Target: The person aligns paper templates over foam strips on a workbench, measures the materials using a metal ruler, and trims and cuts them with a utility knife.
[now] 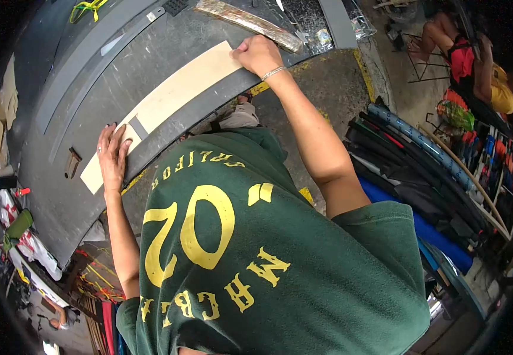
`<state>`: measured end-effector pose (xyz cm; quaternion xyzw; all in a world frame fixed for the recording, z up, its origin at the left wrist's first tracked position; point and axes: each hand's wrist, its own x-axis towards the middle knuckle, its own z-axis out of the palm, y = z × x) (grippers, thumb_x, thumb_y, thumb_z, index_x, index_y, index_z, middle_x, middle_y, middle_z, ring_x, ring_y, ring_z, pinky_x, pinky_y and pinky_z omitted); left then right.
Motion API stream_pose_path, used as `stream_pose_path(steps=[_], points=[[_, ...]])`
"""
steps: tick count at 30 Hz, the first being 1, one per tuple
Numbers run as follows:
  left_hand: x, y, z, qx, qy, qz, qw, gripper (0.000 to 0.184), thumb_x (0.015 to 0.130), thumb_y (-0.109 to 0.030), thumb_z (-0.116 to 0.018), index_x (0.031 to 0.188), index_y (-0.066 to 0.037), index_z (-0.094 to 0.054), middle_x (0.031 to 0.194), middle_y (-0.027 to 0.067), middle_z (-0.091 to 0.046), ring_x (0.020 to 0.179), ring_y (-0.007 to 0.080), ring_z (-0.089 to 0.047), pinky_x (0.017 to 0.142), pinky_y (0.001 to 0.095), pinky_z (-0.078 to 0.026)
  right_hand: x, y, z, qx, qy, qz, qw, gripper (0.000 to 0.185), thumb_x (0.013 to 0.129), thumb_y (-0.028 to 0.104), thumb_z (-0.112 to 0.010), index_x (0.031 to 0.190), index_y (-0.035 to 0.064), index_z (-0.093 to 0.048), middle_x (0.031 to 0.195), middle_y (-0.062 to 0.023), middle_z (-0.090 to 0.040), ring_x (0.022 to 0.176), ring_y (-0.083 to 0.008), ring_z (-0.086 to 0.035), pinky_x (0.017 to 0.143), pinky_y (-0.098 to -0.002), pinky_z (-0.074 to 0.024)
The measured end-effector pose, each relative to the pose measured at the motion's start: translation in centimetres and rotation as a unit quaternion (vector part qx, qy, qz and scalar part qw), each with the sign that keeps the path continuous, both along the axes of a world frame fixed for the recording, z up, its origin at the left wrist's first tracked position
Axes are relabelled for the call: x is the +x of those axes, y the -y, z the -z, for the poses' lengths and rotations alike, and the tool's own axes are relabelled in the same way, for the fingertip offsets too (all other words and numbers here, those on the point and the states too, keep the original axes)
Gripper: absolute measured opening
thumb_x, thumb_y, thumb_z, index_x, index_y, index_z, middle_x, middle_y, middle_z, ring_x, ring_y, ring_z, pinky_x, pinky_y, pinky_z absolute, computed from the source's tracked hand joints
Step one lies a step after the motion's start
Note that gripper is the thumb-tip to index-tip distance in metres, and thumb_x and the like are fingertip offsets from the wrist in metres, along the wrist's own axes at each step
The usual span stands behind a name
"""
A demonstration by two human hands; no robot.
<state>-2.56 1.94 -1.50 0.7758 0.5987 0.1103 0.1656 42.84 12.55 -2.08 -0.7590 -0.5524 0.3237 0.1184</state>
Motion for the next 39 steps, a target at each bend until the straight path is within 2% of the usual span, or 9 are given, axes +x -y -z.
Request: stream_pose_path(steps=[4,5,7,9,10,16,25,34,39], points=[[-0.6,-0.1,0.9,0.025,0.025,0.005,0.999,0.04,0.095,-0.03,-0.073,0.132,-0.016,-0.072,0.141,0.0098,-0.062,0.141,0.0354,-0.049,0.116,0.0489,-0.038,0.4,-0.1,0.1,-0.015,0.013,-0.046,0.999,0.035,0.082,0.043,-0.075,0.094,0.0112,-0.081,0.092,-0.0144,-0.077,0.091,-0.034,-0.074,0.084,-0.0418,-0.0565],[-0.7,-0.1,1.5,0.033,0.055,0.016,0.998,0.04,0.094,-0.023,-0.074,0.133,-0.013,-0.07,0.14,0.0139,-0.062,0.14,0.0378,-0.05,0.115,0.0495,-0.039,1.5,0.3,1.5,0.072,-0.004,-0.089,0.993,0.036,0.083,0.042,-0.073,0.097,0.0097,-0.08,0.094,-0.0166,-0.076,0.091,-0.035,-0.073,0.083,-0.0418,-0.0562],[-0.6,-0.2,1.2,0.044,0.065,0.016,0.997,0.042,0.092,-0.022,-0.075,0.132,-0.012,-0.07,0.139,0.0144,-0.062,0.139,0.0386,-0.05,0.115,0.05,-0.04,2.6,-0.4,3.2,0.092,-0.008,-0.143,0.985,0.033,0.085,0.036,-0.07,0.098,0.0063,-0.079,0.09,-0.0182,-0.075,0.084,-0.0366,-0.071,0.077,-0.0438,-0.0546],[-1.2,0.1,2.2,0.061,0.07,0.008,0.996,0.042,0.093,-0.026,-0.074,0.133,-0.015,-0.07,0.141,0.0132,-0.061,0.139,0.0388,-0.05,0.114,0.0511,-0.041,3.5,-0.8,4.7,0.038,-0.094,-0.074,0.992,0.029,0.089,0.029,-0.076,0.087,0.0,-0.075,0.069,-0.0046,-0.067,0.063,-0.0141,-0.06,0.058,-0.0323,-0.0463],[-1.5,0.3,2.8,0.078,0.082,0.002,0.994,0.042,0.093,-0.037,-0.073,0.131,-0.019,-0.071,0.142,0.0066,-0.062,0.141,0.0325,-0.05,0.116,0.0491,-0.039,4.2,-1.4,6.1,0.032,-0.113,-0.066,0.991,0.03,0.092,0.03,-0.079,0.084,0.0008,-0.073,0.067,0.0026,-0.062,0.06,-0.0065,-0.051,0.053,-0.0279,-0.0407],[-2.1,1.2,3.6,0.119,0.116,-0.022,0.986,0.041,0.091,-0.046,-0.07,0.125,-0.022,-0.074,0.14,0.0014,-0.062,0.143,0.0249,-0.047,0.12,0.046,-0.034,4.4,-2.0,5.2,0.011,-0.113,-0.067,0.991,0.021,0.094,0.025,-0.079,0.094,0.0061,-0.069,0.068,0.0016,-0.063,0.053,-0.0064,-0.055,0.047,-0.0212,-0.0403],[-2.2,2.0,4.3,0.136,0.135,-0.047,0.98,0.033,0.094,-0.044,-0.067,0.12,-0.026,-0.076,0.142,-0.0054,-0.062,0.144,0.0192,-0.045,0.124,0.0437,-0.031,5.0,-3.4,4.4,-0.029,-0.122,-0.015,0.992,0.017,0.093,0.02,-0.081,0.095,0.0063,-0.071,0.071,0.0013,-0.065,0.054,-0.0073,-0.056,0.05,-0.0219,-0.0451],[-2.3,1.8,3.2,0.135,0.121,-0.036,0.983,0.03,0.094,-0.039,-0.07,0.119,-0.025,-0.077,0.141,-0.0044,-0.063,0.142,0.0206,-0.048,0.121,0.0434,-0.034,4.7,-3.3,3.8,-0.021,-0.084,-0.044,0.995,0.017,0.091,0.022,-0.081,0.09,0.0062,-0.074,0.075,-0.002,-0.068,0.056,-0.0088,-0.058,0.051,-0.0237,-0.0471],[-0.5,0.5,3.4,0.121,0.104,-0.02,0.987,0.029,0.09,-0.03,-0.076,0.116,-0.017,-0.078,0.137,0.0035,-0.066,0.14,0.0315,-0.05,0.118,0.0522,-0.035,2.3,-1.7,2.3,0.017,-0.017,-0.02,1.0,0.018,0.087,0.022,-0.081,0.095,0.0063,-0.078,0.071,0.0011,-0.069,0.06,-0.0084,-0.06,0.056,-0.027,-0.0472]])
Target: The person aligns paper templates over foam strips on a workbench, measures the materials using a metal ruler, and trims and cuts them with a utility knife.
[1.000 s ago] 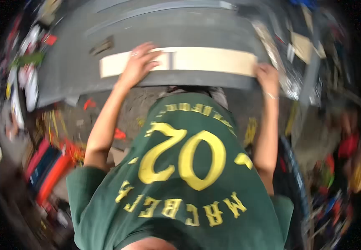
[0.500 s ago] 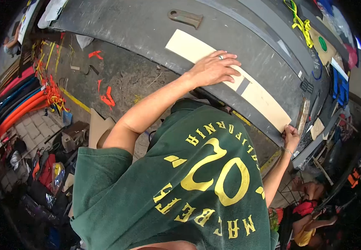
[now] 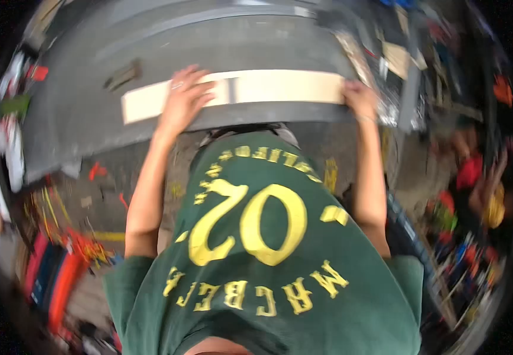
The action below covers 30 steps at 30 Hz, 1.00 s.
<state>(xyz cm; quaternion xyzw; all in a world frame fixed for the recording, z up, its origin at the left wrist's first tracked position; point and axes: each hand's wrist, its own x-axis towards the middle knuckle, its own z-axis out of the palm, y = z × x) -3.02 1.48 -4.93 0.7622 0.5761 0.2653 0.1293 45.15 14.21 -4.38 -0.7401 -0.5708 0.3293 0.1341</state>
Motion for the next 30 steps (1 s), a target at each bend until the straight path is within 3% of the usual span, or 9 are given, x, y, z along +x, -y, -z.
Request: stream_pose_path(steps=[1,2,4,5,8,10,13,16,30], points=[[0.2,0.2,-0.6,0.004,-0.023,-0.018,1.0,0.029,0.09,-0.028,-0.076,0.116,-0.015,-0.078,0.137,0.0076,-0.065,0.14,0.0344,-0.05,0.119,0.0549,-0.033,1.4,0.0,1.4,-0.005,-0.119,0.013,0.993,0.017,0.085,0.021,-0.082,0.094,0.0066,-0.078,0.073,0.0006,-0.07,0.061,-0.0082,-0.06,0.057,-0.0287,-0.0491],[-2.1,1.2,-1.8,0.011,-0.023,-0.045,0.999,0.027,0.091,-0.022,-0.075,0.117,-0.015,-0.078,0.138,0.0102,-0.065,0.139,0.0368,-0.05,0.119,0.0568,-0.032,-0.6,0.8,1.6,0.035,-0.017,0.022,0.999,0.02,0.082,0.021,-0.083,0.094,0.0059,-0.078,0.075,-0.0037,-0.073,0.065,-0.0123,-0.066,0.062,-0.0319,-0.0532],[-2.7,2.3,-2.6,0.019,-0.012,-0.183,0.983,0.03,0.091,-0.01,-0.071,0.12,-0.013,-0.077,0.137,0.0141,-0.065,0.134,0.0379,-0.054,0.115,0.0518,-0.039,-0.9,1.6,0.8,0.073,0.012,0.016,0.997,0.025,0.079,0.024,-0.082,0.094,0.005,-0.077,0.083,-0.0126,-0.076,0.079,-0.0239,-0.075,0.076,-0.0374,-0.0576],[-4.7,3.1,-3.4,0.035,-0.096,-0.206,0.973,0.034,0.09,-0.009,-0.071,0.123,-0.009,-0.074,0.134,0.0184,-0.066,0.127,0.039,-0.059,0.11,0.049,-0.044,-2.0,2.0,-0.4,0.091,0.019,0.013,0.996,0.025,0.078,0.024,-0.081,0.095,0.0052,-0.077,0.086,-0.0146,-0.077,0.084,-0.0275,-0.076,0.081,-0.0387,-0.058],[-10.9,6.1,-1.5,0.001,-0.138,-0.382,0.914,0.05,0.089,-0.024,-0.079,0.131,0.001,-0.068,0.127,0.0237,-0.067,0.122,0.0404,-0.06,0.107,0.0491,-0.047,-3.9,3.0,-2.3,0.106,-0.01,0.067,0.992,0.024,0.079,0.023,-0.079,0.096,0.006,-0.077,0.088,-0.0144,-0.077,0.086,-0.0317,-0.076,0.083,-0.0406,-0.0582],[-13.8,7.0,-0.3,-0.116,0.049,-0.459,0.88,0.066,0.089,-0.034,-0.083,0.137,0.005,-0.061,0.118,0.0174,-0.069,0.107,0.0294,-0.065,0.099,0.0413,-0.05,-4.4,3.5,-3.1,0.115,-0.02,0.079,0.99,0.023,0.08,0.021,-0.077,0.098,0.0068,-0.077,0.091,-0.0137,-0.078,0.09,-0.034,-0.075,0.086,-0.0423,-0.0583],[-18.2,7.1,1.3,-0.154,0.272,-0.391,0.866,0.063,0.088,-0.015,-0.085,0.137,0.01,-0.054,0.103,0.007,-0.065,0.09,0.0152,-0.061,0.084,0.0298,-0.052,-4.3,3.4,-2.9,0.107,-0.015,0.085,0.991,0.023,0.082,0.02,-0.076,0.101,0.007,-0.076,0.093,-0.0139,-0.078,0.092,-0.0348,-0.075,0.088,-0.0432,-0.0579],[-16.1,5.8,-1.1,-0.177,0.233,-0.423,0.858,0.059,0.086,-0.006,-0.086,0.133,0.01,-0.054,0.098,0.0033,-0.064,0.084,0.0114,-0.059,0.079,0.0262,-0.051,-4.0,3.4,-3.1,0.103,-0.034,0.085,0.99,0.023,0.082,0.019,-0.075,0.101,0.0069,-0.076,0.094,-0.0141,-0.078,0.093,-0.0354,-0.074,0.09,-0.0441,-0.0575],[-16.8,5.9,-1.2,-0.194,0.291,-0.418,0.838,0.064,0.083,-0.006,-0.088,0.135,0.011,-0.053,0.109,0.0101,-0.065,0.094,0.0169,-0.064,0.086,0.0282,-0.054,-3.3,3.0,-2.3,0.104,-0.045,0.066,0.991,0.026,0.081,0.022,-0.077,0.101,0.0058,-0.078,0.096,-0.0148,-0.078,0.095,-0.0351,-0.074,0.091,-0.0435,-0.0572]])
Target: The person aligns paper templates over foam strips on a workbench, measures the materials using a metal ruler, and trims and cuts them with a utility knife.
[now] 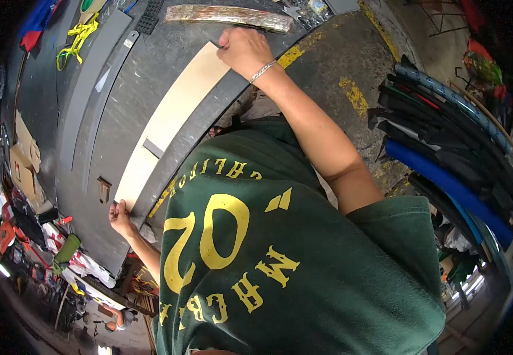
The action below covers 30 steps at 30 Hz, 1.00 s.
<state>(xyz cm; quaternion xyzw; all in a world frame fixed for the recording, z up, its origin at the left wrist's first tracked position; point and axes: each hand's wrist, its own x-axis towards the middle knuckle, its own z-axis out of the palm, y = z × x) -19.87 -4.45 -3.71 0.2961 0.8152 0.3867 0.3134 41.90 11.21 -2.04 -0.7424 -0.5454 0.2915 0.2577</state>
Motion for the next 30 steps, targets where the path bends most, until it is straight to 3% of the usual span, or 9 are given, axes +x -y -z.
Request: stream_pose_path(steps=[4,13,16,22,23,25,26,28,30], points=[[-0.3,0.1,0.6,0.02,-0.026,0.01,0.999,0.065,0.085,-0.003,-0.086,0.137,0.012,-0.05,0.103,0.0095,-0.068,0.082,0.0144,-0.065,0.072,0.027,-0.053,0.1,-0.1,0.2,-0.013,0.005,-0.009,1.0,0.026,0.081,0.024,-0.078,0.101,0.0069,-0.078,0.096,-0.0146,-0.078,0.095,-0.035,-0.074,0.091,-0.0437,-0.0572],[0.2,0.1,0.4,0.024,-0.028,0.013,0.999,0.062,0.085,-0.007,-0.086,0.135,0.011,-0.053,0.099,0.0059,-0.068,0.08,0.0104,-0.062,0.068,0.0236,-0.048,0.2,-0.3,0.4,-0.005,0.02,-0.022,1.0,0.026,0.081,0.025,-0.08,0.1,0.0074,-0.078,0.096,-0.0139,-0.078,0.094,-0.0344,-0.075,0.089,-0.0434,-0.0578],[0.2,0.2,0.0,-0.006,-0.031,0.018,0.999,0.06,0.086,-0.009,-0.087,0.134,0.01,-0.056,0.107,0.0073,-0.065,0.095,0.0135,-0.062,0.087,0.026,-0.051,0.3,-0.4,0.8,0.001,0.019,-0.023,1.0,0.025,0.081,0.024,-0.08,0.099,0.0078,-0.079,0.095,-0.0138,-0.078,0.093,-0.0344,-0.075,0.089,-0.0433,-0.0579],[-0.2,0.2,0.7,0.002,-0.038,0.003,0.999,0.061,0.088,-0.006,-0.084,0.137,0.011,-0.054,0.097,0.0037,-0.069,0.081,0.0119,-0.062,0.073,0.0244,-0.05,0.0,-0.5,0.9,-0.006,0.04,-0.037,0.999,0.024,0.085,0.022,-0.078,0.1,0.0049,-0.078,0.095,-0.0126,-0.079,0.089,-0.0274,-0.076,0.084,-0.0367,-0.0584],[0.3,0.0,-0.2,-0.038,-0.062,0.004,0.997,0.067,0.087,-0.009,-0.085,0.141,0.011,-0.053,0.112,0.0091,-0.072,0.096,0.0151,-0.066,0.087,0.027,-0.052,0.0,-0.4,1.6,0.001,0.046,-0.048,0.998,0.024,0.086,0.024,-0.077,0.101,0.0053,-0.077,0.096,-0.0125,-0.079,0.09,-0.0255,-0.077,0.084,-0.0362,-0.0584],[0.8,0.0,-1.3,-0.063,-0.096,0.007,0.993,0.07,0.086,-0.017,-0.086,0.142,0.01,-0.054,0.112,0.0095,-0.072,0.1,0.0157,-0.065,0.092,0.0283,-0.051,0.0,-0.4,2.2,0.026,0.011,-0.064,0.998,0.022,0.084,0.027,-0.074,0.098,0.01,-0.078,0.094,-0.0129,-0.078,0.089,-0.0302,-0.077,0.08,-0.04,-0.0589],[-0.5,0.4,-0.3,-0.04,-0.085,-0.001,0.996,0.072,0.085,-0.022,-0.087,0.142,0.009,-0.056,0.113,0.009,-0.072,0.1,0.0147,-0.065,0.091,0.028,-0.051,0.2,-0.6,3.2,0.032,0.015,-0.08,0.996,0.026,0.085,0.029,-0.076,0.1,0.008,-0.077,0.095,-0.0125,-0.079,0.089,-0.0269,-0.077,0.079,-0.0382,-0.0589],[1.3,-0.4,-2.5,-0.084,-0.239,0.021,0.967,0.068,0.087,-0.029,-0.086,0.139,0.005,-0.058,0.115,0.0154,-0.072,0.104,0.022,-0.067,0.095,0.0346,-0.053,0.1,-0.8,2.7,-0.004,0.031,-0.088,0.996,0.027,0.087,0.028,-0.077,0.102,0.0056,-0.076,0.097,-0.0125,-0.079,0.089,-0.0251,-0.077,0.079,-0.0354,-0.0584],[4.4,-1.6,-3.7,0.004,-0.353,0.092,0.931,0.055,0.09,-0.03,-0.079,0.132,0.003,-0.064,0.124,0.0209,-0.071,0.115,0.0321,-0.069,0.102,0.0415,-0.051,0.6,-1.2,3.5,-0.029,0.006,-0.091,0.995,0.03,0.087,0.028,-0.079,0.105,0.0047,-0.076,0.097,-0.0122,-0.079,0.089,-0.0228,-0.077,0.08,-0.0339,-0.0573]])
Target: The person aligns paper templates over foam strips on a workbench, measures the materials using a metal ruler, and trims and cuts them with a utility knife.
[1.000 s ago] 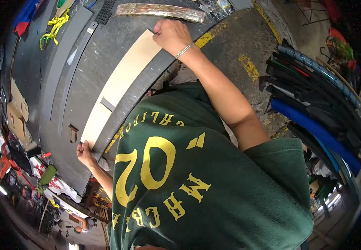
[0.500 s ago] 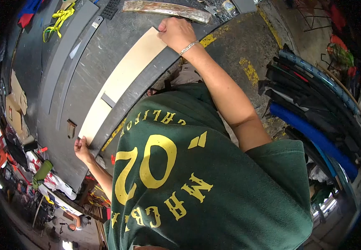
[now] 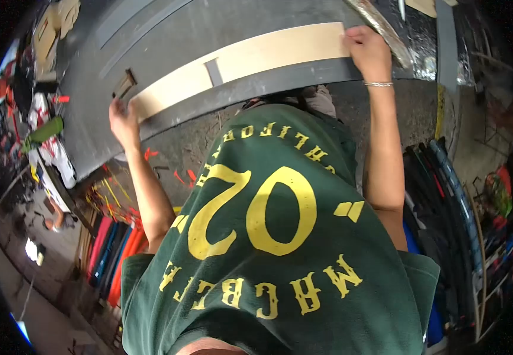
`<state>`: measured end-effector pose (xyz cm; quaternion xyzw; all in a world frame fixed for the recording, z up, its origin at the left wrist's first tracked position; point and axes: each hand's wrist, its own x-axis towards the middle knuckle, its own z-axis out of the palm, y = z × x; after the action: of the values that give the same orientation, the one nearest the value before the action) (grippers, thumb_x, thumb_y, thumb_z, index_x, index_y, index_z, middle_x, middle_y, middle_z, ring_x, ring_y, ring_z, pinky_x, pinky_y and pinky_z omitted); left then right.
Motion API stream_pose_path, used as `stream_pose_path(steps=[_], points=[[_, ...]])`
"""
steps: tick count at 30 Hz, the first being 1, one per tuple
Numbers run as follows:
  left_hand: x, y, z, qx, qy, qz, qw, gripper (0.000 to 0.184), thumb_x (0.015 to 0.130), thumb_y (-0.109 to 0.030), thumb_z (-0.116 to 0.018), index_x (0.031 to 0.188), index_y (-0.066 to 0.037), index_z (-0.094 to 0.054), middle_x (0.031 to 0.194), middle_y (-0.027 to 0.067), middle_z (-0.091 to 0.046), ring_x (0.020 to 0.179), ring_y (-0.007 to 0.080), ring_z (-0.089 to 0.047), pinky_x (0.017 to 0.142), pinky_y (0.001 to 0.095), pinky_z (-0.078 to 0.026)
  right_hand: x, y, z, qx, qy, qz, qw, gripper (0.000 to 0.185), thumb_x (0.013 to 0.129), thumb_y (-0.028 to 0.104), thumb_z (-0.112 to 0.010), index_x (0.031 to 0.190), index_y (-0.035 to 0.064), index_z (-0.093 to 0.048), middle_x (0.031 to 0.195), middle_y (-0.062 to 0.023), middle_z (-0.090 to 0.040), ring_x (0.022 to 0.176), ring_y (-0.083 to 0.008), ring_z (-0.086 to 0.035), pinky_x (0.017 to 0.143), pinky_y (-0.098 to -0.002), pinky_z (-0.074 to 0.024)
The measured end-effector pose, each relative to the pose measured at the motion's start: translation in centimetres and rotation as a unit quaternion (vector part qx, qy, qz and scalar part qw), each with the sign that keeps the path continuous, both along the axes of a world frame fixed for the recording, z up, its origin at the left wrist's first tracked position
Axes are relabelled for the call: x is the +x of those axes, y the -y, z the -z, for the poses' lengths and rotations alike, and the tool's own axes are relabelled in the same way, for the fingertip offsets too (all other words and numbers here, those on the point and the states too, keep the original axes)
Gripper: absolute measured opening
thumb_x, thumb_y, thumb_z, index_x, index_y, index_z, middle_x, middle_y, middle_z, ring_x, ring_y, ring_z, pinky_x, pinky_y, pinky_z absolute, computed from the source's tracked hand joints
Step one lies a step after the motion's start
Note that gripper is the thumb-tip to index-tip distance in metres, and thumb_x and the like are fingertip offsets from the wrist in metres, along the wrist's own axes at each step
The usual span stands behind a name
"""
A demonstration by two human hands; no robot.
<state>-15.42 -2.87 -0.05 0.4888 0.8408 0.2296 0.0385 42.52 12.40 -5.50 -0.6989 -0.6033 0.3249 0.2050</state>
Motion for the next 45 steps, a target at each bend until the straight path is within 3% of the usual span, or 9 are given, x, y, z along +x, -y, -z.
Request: stream_pose_path(steps=[3,4,8,12,25,34,37,40,45], points=[[7.4,-2.4,-2.3,-0.009,0.044,0.175,0.984,0.033,0.093,-0.027,-0.075,0.121,-0.01,-0.074,0.129,0.0154,-0.07,0.122,0.0353,-0.065,0.106,0.0428,-0.049,0.7,-0.6,0.9,-0.031,-0.027,-0.002,0.999,0.033,0.088,0.029,-0.079,0.106,0.0024,-0.075,0.096,-0.0105,-0.079,0.087,-0.0193,-0.075,0.081,-0.0321,-0.0557],[8.5,-2.6,-1.3,-0.009,0.046,0.262,0.964,0.031,0.093,-0.026,-0.076,0.119,-0.01,-0.074,0.133,0.0152,-0.068,0.127,0.0359,-0.062,0.109,0.0443,-0.048,1.1,-0.7,1.4,-0.026,-0.043,-0.008,0.999,0.033,0.089,0.027,-0.08,0.106,0.0002,-0.074,0.092,-0.0072,-0.077,0.078,-0.0148,-0.071,0.072,-0.0294,-0.0543],[11.1,-3.3,0.1,-0.024,0.015,0.39,0.92,0.054,0.078,-0.036,-0.088,0.127,-0.017,-0.074,0.145,0.0069,-0.062,0.139,0.0349,-0.052,0.114,0.0487,-0.045,0.6,-0.8,0.2,-0.077,-0.086,0.012,0.993,0.031,0.09,0.025,-0.081,0.107,0.0,-0.072,0.085,-0.0004,-0.071,0.067,-0.0059,-0.059,0.058,-0.0233,-0.0464],[10.2,-4.0,1.1,-0.027,0.008,0.42,0.907,0.056,0.074,-0.041,-0.089,0.123,-0.017,-0.075,0.145,0.0042,-0.062,0.137,0.0321,-0.053,0.112,0.0479,-0.046,0.5,-1.1,-0.5,-0.094,-0.088,0.016,0.992,0.031,0.089,0.025,-0.083,0.106,0.0008,-0.072,0.084,0.0009,-0.071,0.067,-0.0056,-0.059,0.058,-0.0226,-0.0464],[9.7,-4.6,1.9,-0.023,0.044,0.422,0.905,0.05,0.079,-0.048,-0.083,0.121,-0.021,-0.076,0.139,0.0035,-0.063,0.132,0.0303,-0.054,0.113,0.0483,-0.042,0.7,-1.1,-0.7,-0.101,-0.066,0.011,0.993,0.031,0.091,0.029,-0.083,0.108,0.0046,-0.072,0.084,0.0048,-0.069,0.069,-0.0023,-0.057,0.062,-0.0187,-0.0453],[12.2,-5.2,3.1,-0.029,0.07,0.283,0.956,0.032,0.089,-0.032,-0.079,0.115,-0.015,-0.072,0.124,0.0046,-0.071,0.123,0.0297,-0.059,0.102,0.0533,-0.044,1.1,-1.2,-0.3,-0.104,-0.073,0.01,0.992,0.033,0.09,0.029,-0.083,0.109,0.0045,-0.072,0.085,0.0049,-0.069,0.069,-0.0022,-0.057,0.061,-0.0183,-0.045],[12.3,-5.5,3.3,-0.015,0.066,0.269,0.961,0.034,0.089,-0.032,-0.08,0.118,-0.015,-0.071,0.118,0.0033,-0.073,0.114,0.0289,-0.064,0.099,0.0513,-0.043,1.0,-1.1,-0.5,-0.105,-0.062,0.011,0.992,0.033,0.09,0.029,-0.083,0.109,0.005,-0.072,0.085,0.0052,-0.069,0.069,-0.0021,-0.057,0.062,-0.0185,-0.0451],[12.0,-5.8,3.3,-0.015,0.084,0.269,0.959,0.034,0.09,-0.032,-0.08,0.118,-0.015,-0.072,0.113,0.0023,-0.074,0.105,0.0278,-0.067,0.1,0.0502,-0.042,0.9,-1.2,-0.6,-0.102,-0.061,0.009,0.993,0.033,0.089,0.03,-0.084,0.107,0.0046,-0.072,0.085,0.0035,-0.07,0.069,-0.0039,-0.059,0.06,-0.0204,-0.0471],[11.6,-6.1,3.3,-0.016,0.106,0.286,0.952,0.03,0.092,-0.03,-0.078,0.119,-0.018,-0.074,0.112,0.0002,-0.075,0.106,0.0262,-0.069,0.109,0.0519,-0.039,1.3,-1.2,-0.3,-0.093,-0.065,0.002,0.994,0.032,0.089,0.029,-0.083,0.107,0.0046,-0.072,0.085,0.0028,-0.071,0.069,-0.0047,-0.061,0.059,-0.0212,-0.0481]])
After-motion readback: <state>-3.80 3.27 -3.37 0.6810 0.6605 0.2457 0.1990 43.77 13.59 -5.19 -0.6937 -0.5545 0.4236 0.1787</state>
